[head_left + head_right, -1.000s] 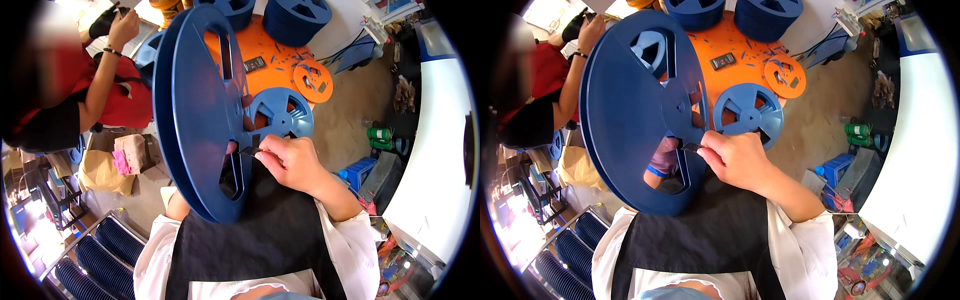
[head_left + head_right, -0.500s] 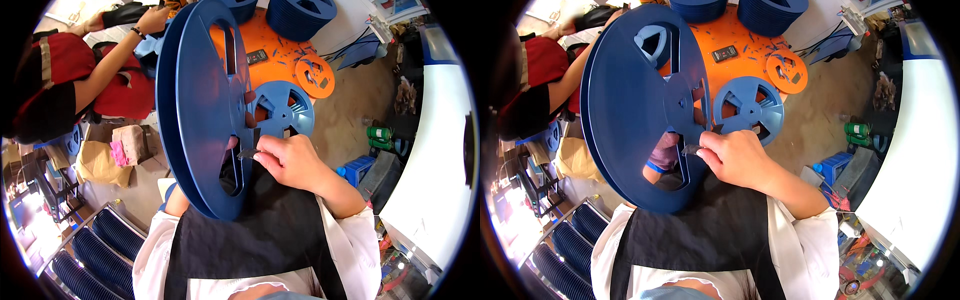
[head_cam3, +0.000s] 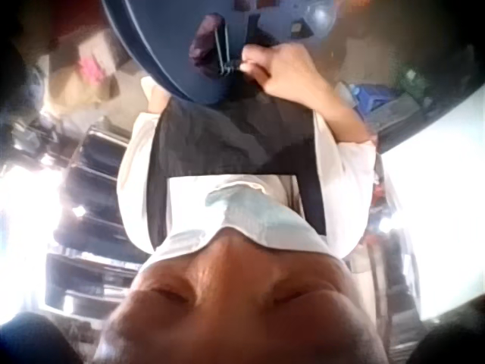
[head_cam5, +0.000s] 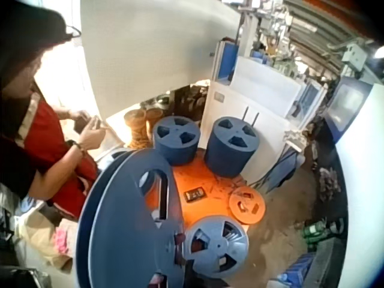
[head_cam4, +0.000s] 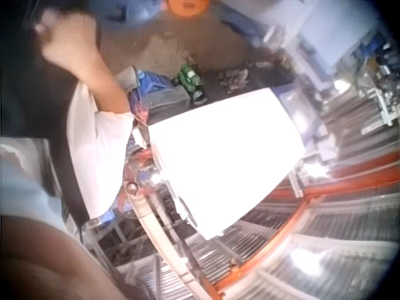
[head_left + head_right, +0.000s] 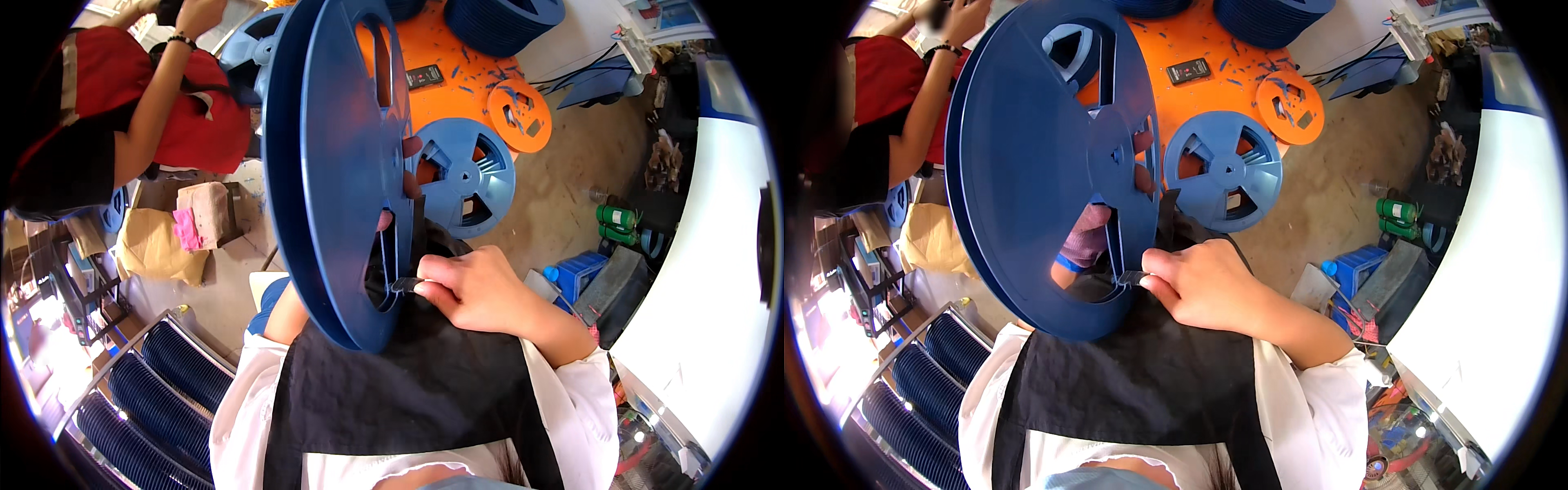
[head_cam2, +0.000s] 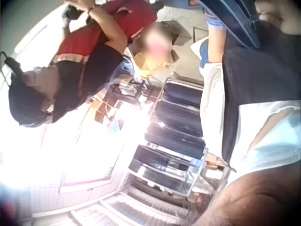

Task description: The person uses a small metal blade to trim excess plastic flash from the edges of blue plastic spools. They hold the spool in their left hand and scrape the blade along the rim with their right hand, rotating the spool to access different sections. The person repeatedly picks up spools from a stack, trims them, and places them on a table.

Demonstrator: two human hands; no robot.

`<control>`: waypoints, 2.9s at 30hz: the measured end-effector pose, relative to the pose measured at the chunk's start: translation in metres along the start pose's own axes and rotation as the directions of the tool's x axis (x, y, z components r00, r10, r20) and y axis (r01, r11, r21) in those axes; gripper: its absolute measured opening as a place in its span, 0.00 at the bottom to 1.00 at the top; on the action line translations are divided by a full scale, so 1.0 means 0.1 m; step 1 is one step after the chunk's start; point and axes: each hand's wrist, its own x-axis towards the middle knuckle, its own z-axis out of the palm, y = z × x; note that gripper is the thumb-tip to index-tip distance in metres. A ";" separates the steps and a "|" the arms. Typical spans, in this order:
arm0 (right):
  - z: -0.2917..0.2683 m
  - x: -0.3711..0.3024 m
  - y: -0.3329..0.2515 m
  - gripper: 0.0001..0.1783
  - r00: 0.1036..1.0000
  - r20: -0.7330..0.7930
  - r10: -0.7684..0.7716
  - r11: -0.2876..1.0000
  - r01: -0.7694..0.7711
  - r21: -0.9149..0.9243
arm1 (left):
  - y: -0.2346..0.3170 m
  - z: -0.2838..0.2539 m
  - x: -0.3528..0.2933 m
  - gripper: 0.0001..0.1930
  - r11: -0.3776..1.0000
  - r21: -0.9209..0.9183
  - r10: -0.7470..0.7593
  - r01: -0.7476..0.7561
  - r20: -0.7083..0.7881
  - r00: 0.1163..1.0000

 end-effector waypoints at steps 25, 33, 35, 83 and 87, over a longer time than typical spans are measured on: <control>-0.04 0.00 0.07 0.09 0.977 -0.154 -0.148 0.989 0.148 -0.014 | -0.18 -0.21 -0.05 0.53 0.993 -0.090 -0.073 0.074 0.011 0.997; 0.03 0.06 0.08 0.09 0.902 -0.277 -0.331 0.900 0.214 -0.380 | -0.10 -0.15 -0.04 0.52 0.987 -0.142 -0.067 0.069 0.018 0.998; 0.03 0.12 0.11 0.09 0.873 -0.296 -0.388 0.846 0.210 -0.491 | -0.07 -0.11 -0.05 0.52 0.989 -0.137 -0.053 0.053 0.009 0.999; -0.37 0.31 -0.02 0.08 0.980 -0.200 -0.017 0.997 0.003 -0.073 | 0.11 0.23 -0.08 0.46 0.999 -0.043 -0.016 0.012 -0.115 0.993; -0.38 0.25 -0.03 0.09 0.999 0.031 0.013 0.997 -0.016 0.081 | 0.12 0.22 -0.08 0.45 0.998 -0.037 -0.051 0.047 -0.117 0.992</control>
